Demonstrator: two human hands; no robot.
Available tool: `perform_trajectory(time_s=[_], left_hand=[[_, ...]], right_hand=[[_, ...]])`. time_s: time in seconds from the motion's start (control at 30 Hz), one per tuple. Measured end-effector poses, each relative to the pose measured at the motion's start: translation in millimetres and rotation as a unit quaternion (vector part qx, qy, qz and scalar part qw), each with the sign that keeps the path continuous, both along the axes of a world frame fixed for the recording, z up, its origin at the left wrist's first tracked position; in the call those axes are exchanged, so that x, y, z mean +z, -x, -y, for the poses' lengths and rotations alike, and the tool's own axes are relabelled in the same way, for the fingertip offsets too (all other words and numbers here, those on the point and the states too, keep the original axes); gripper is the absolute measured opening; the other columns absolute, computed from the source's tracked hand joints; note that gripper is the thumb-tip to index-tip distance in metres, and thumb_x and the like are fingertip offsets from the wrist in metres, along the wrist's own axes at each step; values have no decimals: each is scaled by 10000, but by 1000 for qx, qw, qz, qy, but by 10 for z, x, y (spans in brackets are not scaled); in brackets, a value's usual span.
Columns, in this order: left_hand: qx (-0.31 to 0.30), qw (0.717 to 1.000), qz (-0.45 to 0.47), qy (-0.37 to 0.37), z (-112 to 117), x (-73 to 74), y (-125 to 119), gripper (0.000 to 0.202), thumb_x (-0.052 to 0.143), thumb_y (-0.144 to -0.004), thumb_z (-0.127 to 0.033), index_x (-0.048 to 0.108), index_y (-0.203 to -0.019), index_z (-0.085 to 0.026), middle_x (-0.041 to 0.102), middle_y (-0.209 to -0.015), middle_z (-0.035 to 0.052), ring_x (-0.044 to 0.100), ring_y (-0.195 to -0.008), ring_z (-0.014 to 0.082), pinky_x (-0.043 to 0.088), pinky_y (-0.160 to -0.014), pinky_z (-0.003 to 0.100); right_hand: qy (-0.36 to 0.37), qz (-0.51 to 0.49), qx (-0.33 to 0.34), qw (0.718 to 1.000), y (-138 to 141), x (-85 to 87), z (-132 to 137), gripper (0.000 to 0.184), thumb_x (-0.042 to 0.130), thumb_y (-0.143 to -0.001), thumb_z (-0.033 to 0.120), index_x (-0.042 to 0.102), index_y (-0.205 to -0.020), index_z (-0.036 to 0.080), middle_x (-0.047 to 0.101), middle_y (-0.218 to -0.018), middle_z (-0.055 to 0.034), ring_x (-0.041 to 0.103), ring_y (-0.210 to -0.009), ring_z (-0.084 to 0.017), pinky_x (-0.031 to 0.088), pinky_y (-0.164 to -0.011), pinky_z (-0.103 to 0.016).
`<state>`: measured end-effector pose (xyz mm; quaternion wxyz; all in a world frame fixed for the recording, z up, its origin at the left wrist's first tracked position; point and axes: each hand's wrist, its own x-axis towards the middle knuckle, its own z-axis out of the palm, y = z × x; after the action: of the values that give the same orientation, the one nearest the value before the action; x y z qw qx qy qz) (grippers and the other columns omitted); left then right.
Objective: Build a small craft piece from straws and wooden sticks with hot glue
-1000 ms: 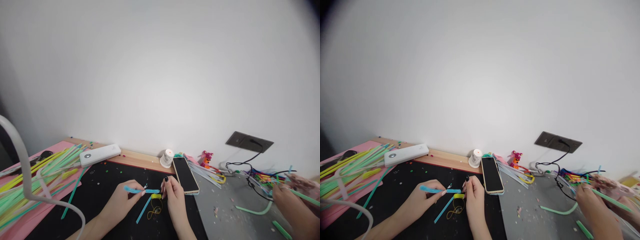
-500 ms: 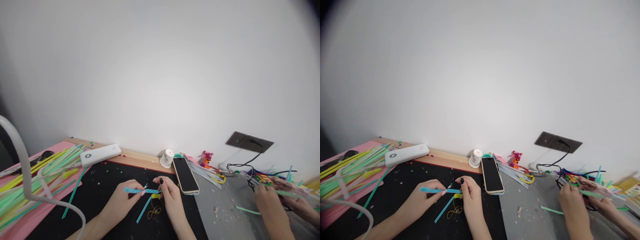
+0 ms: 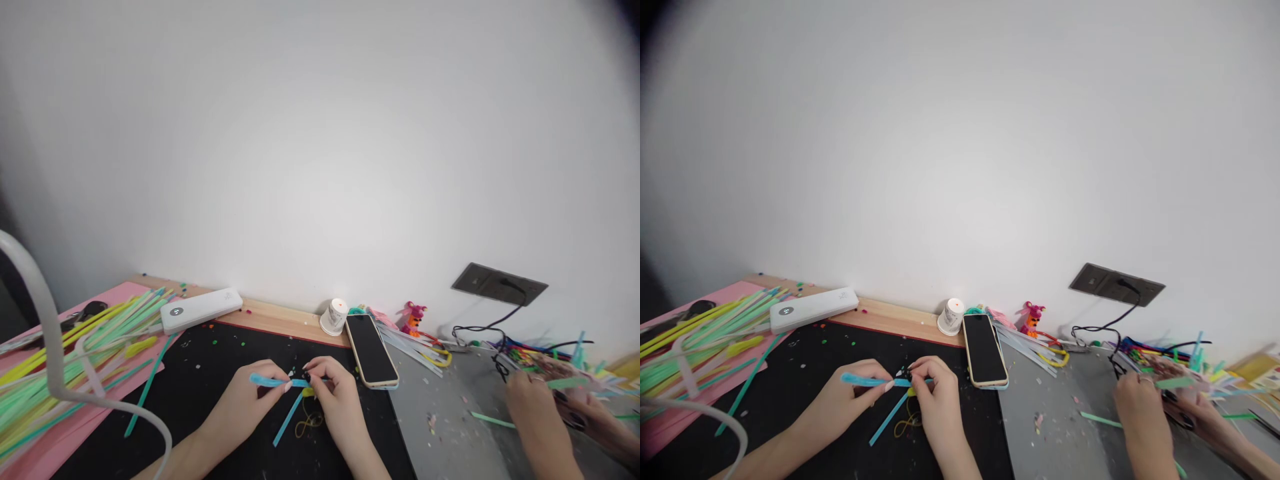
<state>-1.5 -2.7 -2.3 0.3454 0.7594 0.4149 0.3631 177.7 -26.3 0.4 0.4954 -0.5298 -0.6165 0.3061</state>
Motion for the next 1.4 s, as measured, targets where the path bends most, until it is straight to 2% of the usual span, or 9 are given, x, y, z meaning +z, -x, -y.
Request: perform_trajectory(time_s=[0.2, 0.33, 0.43, 0.67, 0.9, 1.07, 1.23, 1.33, 1.4], left_hand=[[4, 1000, -3, 8, -17, 3, -2, 259, 504, -826, -306, 686, -690, -183, 622, -678, 6, 543, -611, 144, 398, -584, 220], [4, 1000, 0, 12, -17, -12, -1, 251, 510, -826, -300, 684, -692, -177, 622, -681, 9, 554, -625, 147, 399, -596, 224], [7, 1000, 4, 12, -16, -33, -3, 256, 508, -829, -309, 683, -693, -180, 616, -672, 5, 547, -611, 144, 393, -581, 222], [9, 1000, 1, 10, -33, -43, -1, 243, 512, -827, -292, 682, -696, -179, 613, -667, 2, 548, -610, 143, 391, -579, 218], [11, 1000, 2, -3, -31, -37, 13, 227, 513, -835, -284, 683, -718, -188, 624, -685, 1, 548, -610, 141, 400, -592, 216], [16, 1000, 10, -10, -31, -42, 4, 212, 515, -833, -266, 680, -723, -192, 635, -695, 6, 564, -625, 145, 426, -612, 219], [18, 1000, 17, -15, -32, -31, 4, 189, 515, -827, -236, 686, -759, -199, 659, -740, 18, 599, -674, 153, 457, -656, 221], [-3, 1000, 22, -15, -25, -57, 24, 220, 483, -855, -275, 695, -867, -214, 681, -807, 29, 615, -690, 157, 471, -648, 215], [-6, 1000, 25, -13, -20, -94, 39, 261, 454, -874, -318, 685, -952, -222, 687, -848, 36, 616, -668, 155, 476, -625, 214]], right_hand=[[21, -187, -33, 982, -47, 5, -19, 290, 501, -847, 403, 495, -645, 196, 594, -726, -26, 509, -561, -134, 432, -521, -245], [22, -368, -5, 929, -84, 68, -16, 326, 524, -827, 418, 419, -596, 214, 562, -640, -14, 546, -618, -158, 469, -612, -286], [40, -403, -12, 914, -111, 64, -30, 296, 597, -780, 404, 439, -614, 217, 514, -574, 22, 486, -511, -127, 422, -501, -247], [91, -311, -18, 946, -87, 7, -49, 298, 642, -734, 414, 488, -615, 188, 595, -578, 4, 474, -450, -102, 385, -474, -230], [36, -80, -73, 993, -91, -41, -51, 399, 439, -855, 440, 370, -533, 214, 373, -454, 63, 338, -422, -97, 274, -427, -219], [11, 61, -83, 995, -97, -12, -23, 205, 504, -806, 271, 464, -617, 202, 391, -534, 55, 390, -498, -119, 302, -475, -223], [-8, 98, -41, 994, -75, -22, -11, 177, 516, -774, 175, 664, -868, 197, 655, -739, -36, 581, -615, -179, 421, -554, -250], [11, 118, -51, 992, -91, -51, -15, 215, 501, -832, 265, 672, -722, 196, 603, -501, -6, 545, -452, -168, 413, -492, -256], [2, 112, -63, 992, -114, -61, -19, 234, 470, -856, 273, 679, -790, 192, 601, -489, -4, 572, -468, -178, 443, -517, -264]])
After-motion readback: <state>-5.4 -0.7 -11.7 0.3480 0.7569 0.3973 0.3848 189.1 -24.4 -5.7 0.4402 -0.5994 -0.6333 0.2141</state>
